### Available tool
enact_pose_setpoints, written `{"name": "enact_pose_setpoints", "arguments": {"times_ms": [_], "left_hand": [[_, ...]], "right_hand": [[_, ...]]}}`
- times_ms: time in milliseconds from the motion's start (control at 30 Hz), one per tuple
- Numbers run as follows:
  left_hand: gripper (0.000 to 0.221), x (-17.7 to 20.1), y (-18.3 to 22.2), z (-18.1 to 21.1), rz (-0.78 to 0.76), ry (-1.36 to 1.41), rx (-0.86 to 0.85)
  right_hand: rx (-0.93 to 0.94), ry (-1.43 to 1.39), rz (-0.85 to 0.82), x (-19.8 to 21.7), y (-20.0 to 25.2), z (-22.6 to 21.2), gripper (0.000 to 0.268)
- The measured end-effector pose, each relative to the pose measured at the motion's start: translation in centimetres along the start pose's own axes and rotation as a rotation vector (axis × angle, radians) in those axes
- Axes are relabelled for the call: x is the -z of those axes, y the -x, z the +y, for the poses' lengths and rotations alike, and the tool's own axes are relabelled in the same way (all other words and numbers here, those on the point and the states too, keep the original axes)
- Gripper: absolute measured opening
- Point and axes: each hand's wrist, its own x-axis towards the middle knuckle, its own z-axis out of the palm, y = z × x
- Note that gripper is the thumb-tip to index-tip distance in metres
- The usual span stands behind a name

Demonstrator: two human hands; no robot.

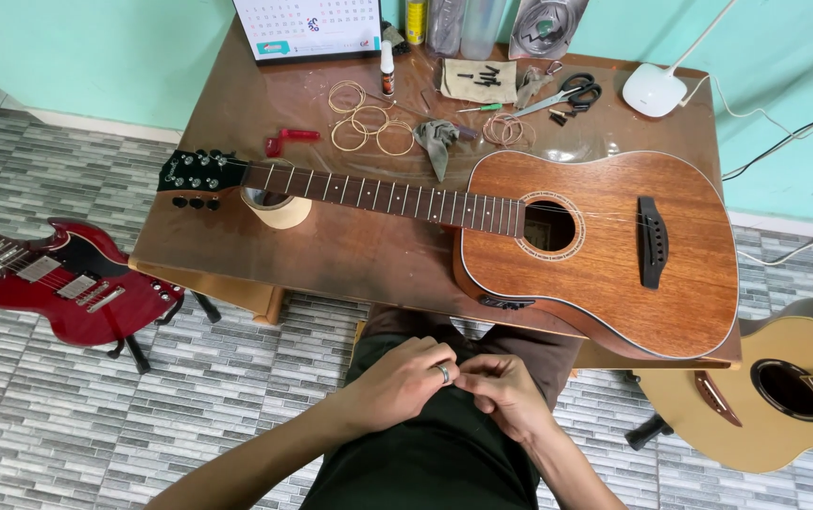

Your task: The person is restringing an acoustic guitar by threading strings through the bridge and tuning pegs.

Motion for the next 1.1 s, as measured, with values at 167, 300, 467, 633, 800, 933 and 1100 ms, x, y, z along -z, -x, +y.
{"name": "enact_pose_setpoints", "arguments": {"times_ms": [167, 300, 467, 633, 800, 933, 1100], "left_hand": [[0.006, 0.7, -0.7, 0.6, 0.116, 0.067, 0.043], [0.004, 2.0, -1.9, 2.4, 0.222, 0.707, 0.303], [0.012, 2.7, -1.4, 2.3, -0.015, 0.962, 0.503], [0.012, 3.5, -1.4, 2.5, -0.086, 0.849, 0.526], [0.016, 3.5, -2.1, 3.5, 0.048, 0.021, -0.003], [0.013, 3.9, -2.4, 3.6, 0.003, -0.142, -0.065], [0.006, 3.7, -2.9, 3.2, 0.140, -0.132, -0.111]], "right_hand": [[0.162, -0.050, -0.001, 0.0, -0.5, 0.7, 0.008], [0.539, -0.041, -0.022, -0.4, 0.4, 0.5, 0.005], [0.765, 0.399, -0.033, -0.7, 3.0, -2.0, 0.007], [0.785, 0.544, -0.099, -0.9, 3.3, -3.2, 0.004], [0.547, 0.379, -0.288, -2.2, 4.1, -6.7, 0.008], [0.381, 0.359, -0.263, -0.7, 2.8, -5.6, 0.005], [0.289, -0.027, -0.129, 0.2, 1.2, -2.8, 0.010]]}}
